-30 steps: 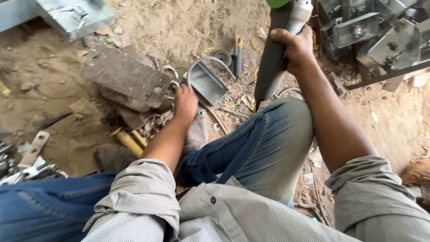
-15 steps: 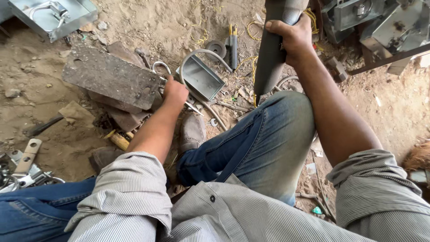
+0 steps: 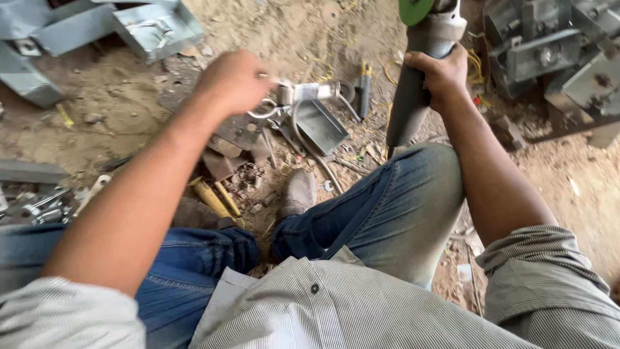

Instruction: The person uses an angle grinder to smooth and trim several small metal brackets, holding them against a block while grinding the edges.

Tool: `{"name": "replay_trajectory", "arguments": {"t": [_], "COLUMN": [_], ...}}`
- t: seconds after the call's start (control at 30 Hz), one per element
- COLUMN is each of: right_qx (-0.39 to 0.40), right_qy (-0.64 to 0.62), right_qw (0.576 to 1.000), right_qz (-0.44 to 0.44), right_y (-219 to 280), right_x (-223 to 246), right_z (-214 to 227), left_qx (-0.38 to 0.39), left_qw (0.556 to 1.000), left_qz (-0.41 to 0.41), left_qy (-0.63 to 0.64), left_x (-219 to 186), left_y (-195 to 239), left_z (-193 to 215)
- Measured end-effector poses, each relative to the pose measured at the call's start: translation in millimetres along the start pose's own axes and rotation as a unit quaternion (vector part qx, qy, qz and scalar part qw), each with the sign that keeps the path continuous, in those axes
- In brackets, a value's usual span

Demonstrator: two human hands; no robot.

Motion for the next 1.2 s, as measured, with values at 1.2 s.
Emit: {"name": "replay_trajectory", "arguments": {"t": [1.2], "right_qx": [0.397], "right_qy": [0.400], "right_qw": [0.824], "right_qz": [-0.058], "right_y": [-16], "right_x": [-35], "right_z": [-274], "left_qx": [-0.069], "left_qw": [0.987], "left_qz": [0.121], "left_qy": [-0.083], "left_x": [130], "left_y": [54], "left_z": [-25]}}
Point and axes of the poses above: each hand's wrist, its own y-axis away from the middle knuckle, its own z-axis out of the back of the hand, x = y × z, the point moved 10 cm from there along -y, towards the middle knuckle, and after that the axes turned 2 degrees about y, right-handed, at the moved point
